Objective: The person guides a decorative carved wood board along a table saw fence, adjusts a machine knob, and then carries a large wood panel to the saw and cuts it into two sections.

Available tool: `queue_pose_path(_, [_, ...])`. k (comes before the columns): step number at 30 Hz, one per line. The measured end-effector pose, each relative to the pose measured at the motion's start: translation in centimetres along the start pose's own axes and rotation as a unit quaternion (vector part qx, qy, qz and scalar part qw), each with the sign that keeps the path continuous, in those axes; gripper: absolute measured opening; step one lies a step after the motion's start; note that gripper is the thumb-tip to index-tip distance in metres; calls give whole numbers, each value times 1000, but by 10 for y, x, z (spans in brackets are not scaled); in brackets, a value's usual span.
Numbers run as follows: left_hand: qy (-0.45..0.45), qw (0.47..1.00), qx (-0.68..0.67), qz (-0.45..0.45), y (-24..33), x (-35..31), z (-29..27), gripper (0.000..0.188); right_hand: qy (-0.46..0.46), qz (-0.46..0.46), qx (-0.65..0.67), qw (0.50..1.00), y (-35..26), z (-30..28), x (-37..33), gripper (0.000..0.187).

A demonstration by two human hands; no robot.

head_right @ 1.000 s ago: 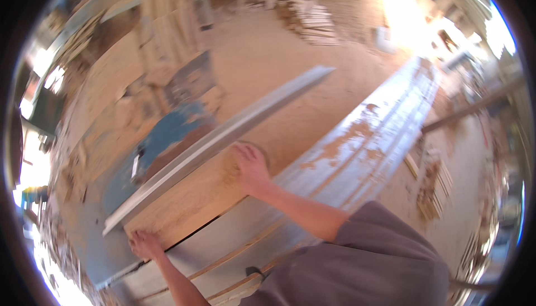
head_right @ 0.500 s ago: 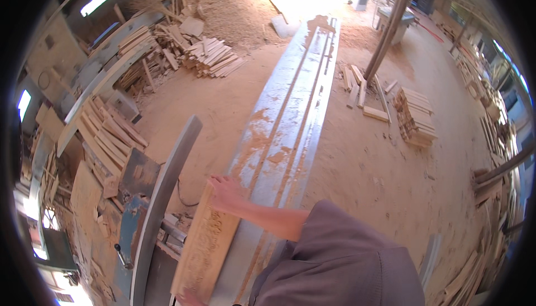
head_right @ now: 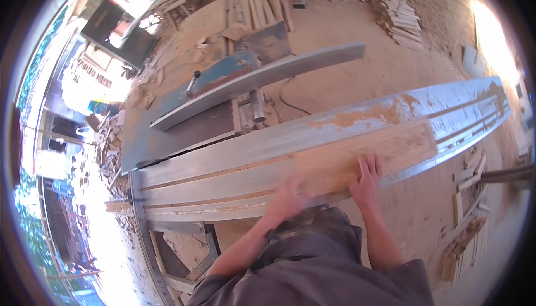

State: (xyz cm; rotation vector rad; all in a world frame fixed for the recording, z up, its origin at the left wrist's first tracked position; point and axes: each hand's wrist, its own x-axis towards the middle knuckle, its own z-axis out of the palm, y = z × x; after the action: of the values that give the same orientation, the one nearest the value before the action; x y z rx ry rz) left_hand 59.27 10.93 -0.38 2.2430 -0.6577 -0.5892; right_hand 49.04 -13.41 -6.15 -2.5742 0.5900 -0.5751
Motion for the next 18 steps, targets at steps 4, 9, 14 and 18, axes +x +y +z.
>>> queue_pose_path(4, [-73,980,-39,183,4,-25,1,53,-36,-18,2,999,-19,-15,-48,50])
queue_pose_path(9, [112,981,66,145,-81,-60,6,54,-100,-51,-40,993,-42,-43,-101,51])
queue_pose_path(14, [179,973,126,78,-138,-99,-11,57,-186,-107,-42,976,-74,-45,-128,52])
queue_pose_path(18, [181,969,152,74,-150,-112,-18,57,-197,-110,-6,974,-81,-21,-148,53])
